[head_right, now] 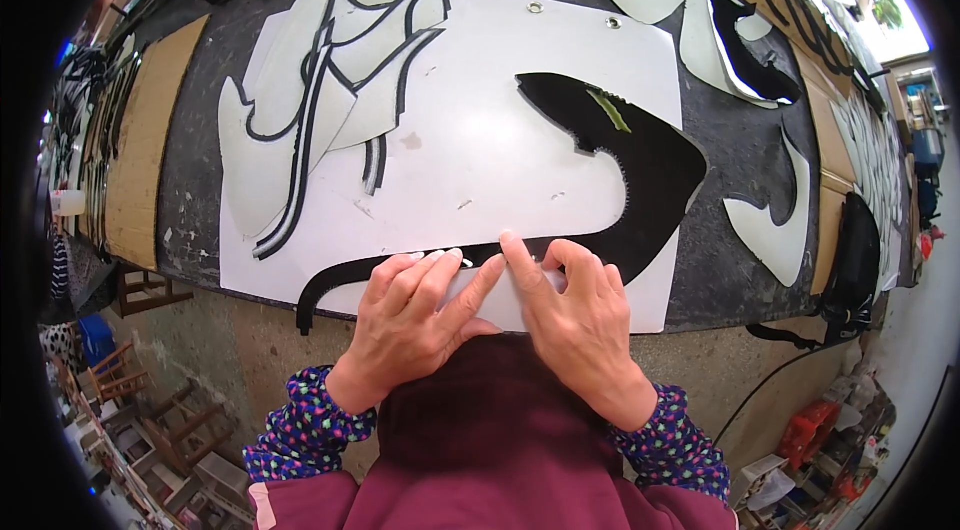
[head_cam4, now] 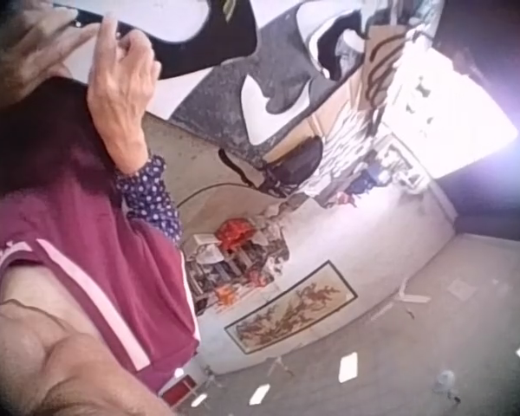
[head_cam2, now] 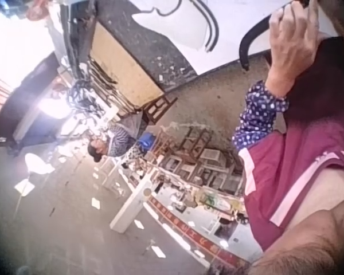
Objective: Matching and aligning black leather shoe components onto white templates on a manufacturing workbench.
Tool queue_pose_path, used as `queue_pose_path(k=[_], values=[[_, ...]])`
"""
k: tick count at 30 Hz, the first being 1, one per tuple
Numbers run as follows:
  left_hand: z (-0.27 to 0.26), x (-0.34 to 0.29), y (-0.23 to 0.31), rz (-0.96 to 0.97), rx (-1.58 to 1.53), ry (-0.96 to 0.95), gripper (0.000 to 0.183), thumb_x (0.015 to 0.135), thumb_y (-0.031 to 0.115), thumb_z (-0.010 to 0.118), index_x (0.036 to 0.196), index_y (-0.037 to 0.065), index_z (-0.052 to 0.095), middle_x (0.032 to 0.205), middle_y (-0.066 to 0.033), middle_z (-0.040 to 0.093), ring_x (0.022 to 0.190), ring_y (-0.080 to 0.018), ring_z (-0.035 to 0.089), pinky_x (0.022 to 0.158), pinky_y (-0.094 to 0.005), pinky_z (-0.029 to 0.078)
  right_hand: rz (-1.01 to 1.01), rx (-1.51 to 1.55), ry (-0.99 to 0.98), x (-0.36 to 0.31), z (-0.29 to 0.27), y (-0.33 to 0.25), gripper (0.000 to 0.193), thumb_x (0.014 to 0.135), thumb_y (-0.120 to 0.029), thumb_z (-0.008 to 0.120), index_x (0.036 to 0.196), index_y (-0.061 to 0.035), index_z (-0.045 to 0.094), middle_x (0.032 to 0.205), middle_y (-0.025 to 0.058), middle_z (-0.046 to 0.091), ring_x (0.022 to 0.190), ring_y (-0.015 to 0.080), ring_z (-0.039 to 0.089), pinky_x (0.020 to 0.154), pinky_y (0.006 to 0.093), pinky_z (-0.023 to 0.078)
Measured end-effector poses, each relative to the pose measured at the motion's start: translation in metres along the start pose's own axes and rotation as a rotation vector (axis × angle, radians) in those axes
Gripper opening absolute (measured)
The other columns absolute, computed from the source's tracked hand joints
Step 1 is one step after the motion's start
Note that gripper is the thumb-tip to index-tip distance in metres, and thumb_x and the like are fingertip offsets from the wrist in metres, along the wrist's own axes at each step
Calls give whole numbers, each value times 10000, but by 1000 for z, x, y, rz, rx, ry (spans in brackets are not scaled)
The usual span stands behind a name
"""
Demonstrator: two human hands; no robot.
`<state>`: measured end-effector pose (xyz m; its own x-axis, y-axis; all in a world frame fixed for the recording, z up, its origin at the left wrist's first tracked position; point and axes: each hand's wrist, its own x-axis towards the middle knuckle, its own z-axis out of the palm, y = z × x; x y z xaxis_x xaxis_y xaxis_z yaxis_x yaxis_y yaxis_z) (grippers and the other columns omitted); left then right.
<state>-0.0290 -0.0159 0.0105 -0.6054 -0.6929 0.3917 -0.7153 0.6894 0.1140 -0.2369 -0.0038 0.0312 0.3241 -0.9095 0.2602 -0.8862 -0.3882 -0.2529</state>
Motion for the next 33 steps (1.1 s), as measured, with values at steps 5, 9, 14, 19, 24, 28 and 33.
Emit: queue_pose_path(k=[5,9,14,19,24,28,33], values=[[-1,-1,0,-6,-18,-6,540,956,468,602,1395,154,610,1215,-46,561,1121,-168,523,1000,-371,425,-42,-59,40,-4,5,1,612,754,-21,672,1354,-134,636,982,49,491,791,168,515,678,307,390],[-3,-2,2,-23,-42,-24,521,965,440,601,1401,155,603,1220,-48,560,1126,-172,526,1004,-376,426,-62,-82,98,-5,8,0,597,753,11,650,1332,-135,655,969,46,509,745,155,498,651,296,383],[-7,1,9,-55,-21,-48,492,932,379,665,1382,184,629,1209,-79,565,1072,-193,556,978,-395,447,55,315,147,-9,6,8,488,771,83,669,1237,-60,686,982,83,570,763,192,550,638,307,451],[-8,1,13,-73,11,-48,465,948,349,656,1383,187,627,1195,-76,573,1073,-195,570,973,-393,450,184,439,191,3,3,4,346,848,80,694,1181,-16,693,977,118,591,781,230,600,625,313,500],[-7,0,14,-101,-10,-24,444,953,338,653,1370,189,638,1191,-73,567,1083,-195,569,981,-390,443,54,271,111,7,3,7,415,800,6,776,1205,-30,694,917,73,586,702,188,587,586,323,493],[-7,1,14,-111,-24,-15,439,948,336,659,1360,185,646,1182,-68,564,1076,-193,565,980,-390,439,59,284,104,9,3,6,358,844,19,756,1196,-37,717,939,85,584,698,172,598,583,313,496],[-10,5,11,-128,-55,-35,455,935,337,668,1357,169,646,1182,-65,562,1050,-185,559,948,-379,436,66,311,85,12,4,4,329,840,28,756,1162,-32,727,933,84,587,696,173,604,590,306,507]])
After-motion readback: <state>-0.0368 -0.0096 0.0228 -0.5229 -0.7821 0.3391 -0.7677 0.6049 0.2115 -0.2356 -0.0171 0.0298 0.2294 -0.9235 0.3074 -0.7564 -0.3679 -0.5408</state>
